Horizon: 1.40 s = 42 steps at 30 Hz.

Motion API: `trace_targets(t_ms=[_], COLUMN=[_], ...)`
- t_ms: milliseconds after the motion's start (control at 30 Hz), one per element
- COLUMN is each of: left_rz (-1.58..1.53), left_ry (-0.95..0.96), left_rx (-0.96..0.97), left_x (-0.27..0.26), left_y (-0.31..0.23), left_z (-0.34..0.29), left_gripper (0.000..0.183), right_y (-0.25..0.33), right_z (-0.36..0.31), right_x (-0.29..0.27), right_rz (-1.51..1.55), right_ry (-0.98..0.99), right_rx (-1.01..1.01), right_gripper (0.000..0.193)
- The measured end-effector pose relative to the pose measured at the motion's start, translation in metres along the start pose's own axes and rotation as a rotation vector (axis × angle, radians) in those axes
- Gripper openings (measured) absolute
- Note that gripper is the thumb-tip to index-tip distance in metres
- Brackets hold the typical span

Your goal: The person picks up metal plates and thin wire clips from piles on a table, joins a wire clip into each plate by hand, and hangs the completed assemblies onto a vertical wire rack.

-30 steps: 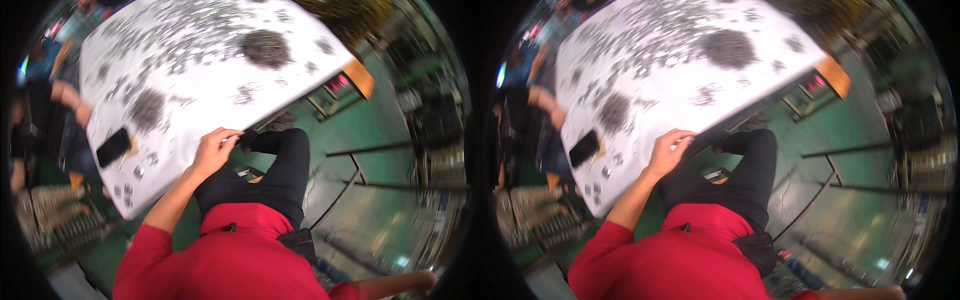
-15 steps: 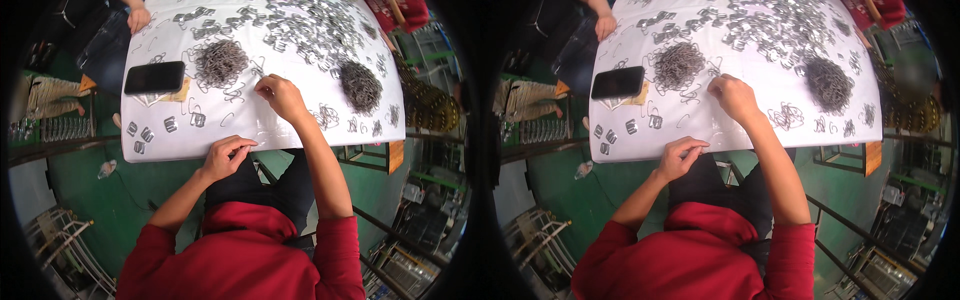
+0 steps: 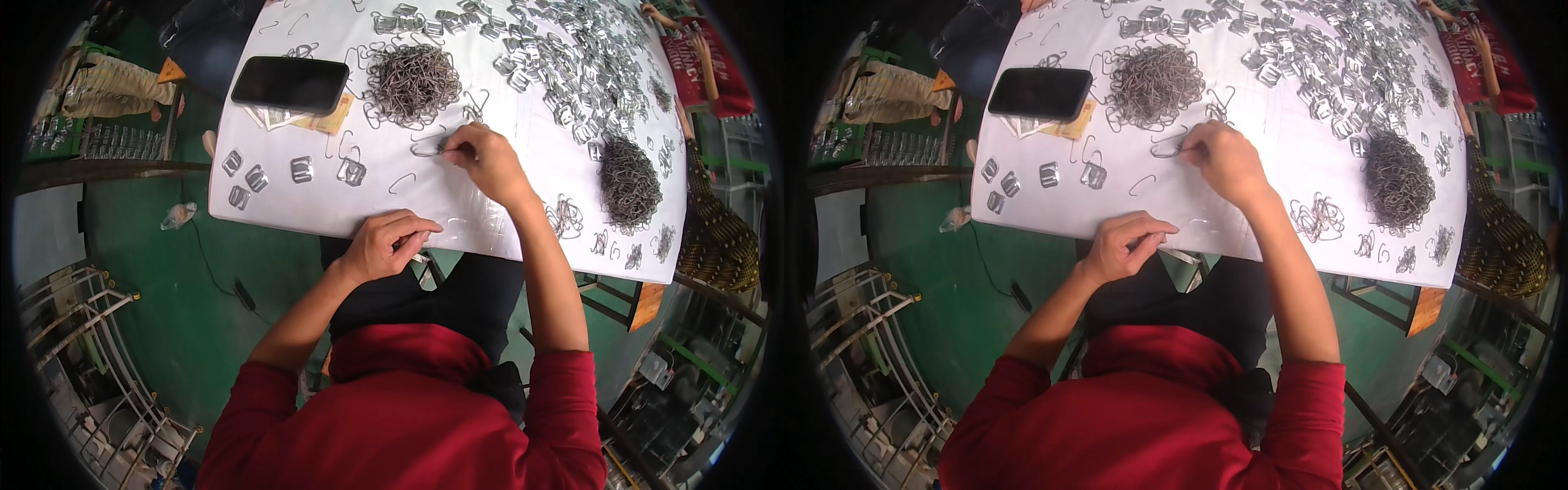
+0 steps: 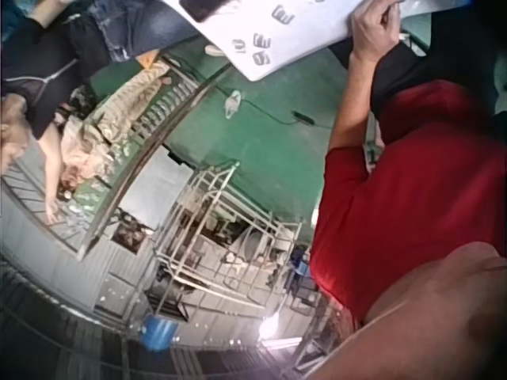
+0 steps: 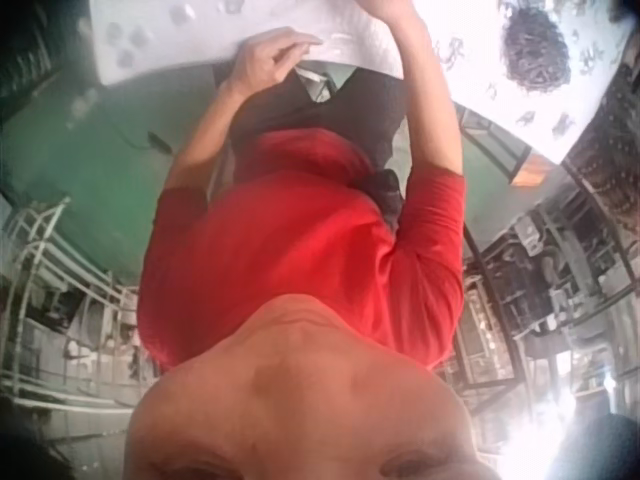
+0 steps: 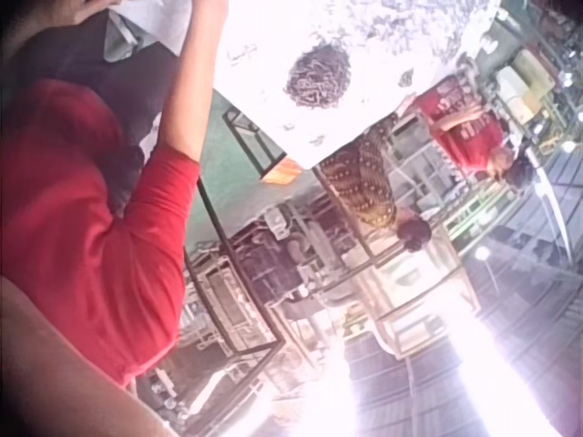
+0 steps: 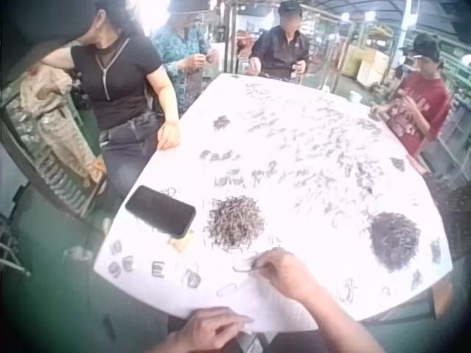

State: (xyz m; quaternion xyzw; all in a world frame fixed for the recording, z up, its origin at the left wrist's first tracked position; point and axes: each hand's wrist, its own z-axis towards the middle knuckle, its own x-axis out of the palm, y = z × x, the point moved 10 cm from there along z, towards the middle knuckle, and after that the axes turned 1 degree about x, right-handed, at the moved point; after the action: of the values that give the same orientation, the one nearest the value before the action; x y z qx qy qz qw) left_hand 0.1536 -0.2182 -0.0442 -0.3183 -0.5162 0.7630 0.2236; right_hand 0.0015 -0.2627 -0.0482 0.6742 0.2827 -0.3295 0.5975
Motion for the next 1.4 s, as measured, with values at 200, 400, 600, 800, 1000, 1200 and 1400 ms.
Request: trace_targets(t_ms=[200,400,600,800,1000,1200,1400], left_rz=[0.068,0.010,0.033,0.002,0.011,0.012,0.004], left_ry=[0.029,0.029,0.019,-0.094,-0.085,-0.086,-0.006], left_rx=[-0.037,-0.105,-0.143,-0.066,-0.090,-0.089,-0.114], left_x=[0.003,0.003,0.004,-0.001,-0.001,-0.003,0.010], left_y=[0.004,0.008,0.014,0.007,0.010,0.012,0.013], left_z=[-0.003,-0.001,-0.005,-0.004,-0.005,-0.008,-0.001], left_gripper=[0.018,0.018,0.019,0.015,0.015,0.016,0.017], right_y=[-0.018,-0.005,0.001,-0.004,0.013,0.024,0.007], right_z=[-0.015,-0.009,-0.009,-0.004,0.001,0.000,-0.006], right_x=[-0.015,0.001,0.005,-0.010,0.015,0.021,0.030], right_rz=[0.083,0.046,-0.102,0.157,0.087,-0.141,-0.416], right_ry=[-0.018,0.059,0.047,-0.170,-0.044,-0.007,0.036], right_rx=[0.065,0.020,0.074,0.006,-0.111,-0.091,-0.050], right_gripper=[0.007,0.010,0.013,0.016,0.017,0.013,0.022])
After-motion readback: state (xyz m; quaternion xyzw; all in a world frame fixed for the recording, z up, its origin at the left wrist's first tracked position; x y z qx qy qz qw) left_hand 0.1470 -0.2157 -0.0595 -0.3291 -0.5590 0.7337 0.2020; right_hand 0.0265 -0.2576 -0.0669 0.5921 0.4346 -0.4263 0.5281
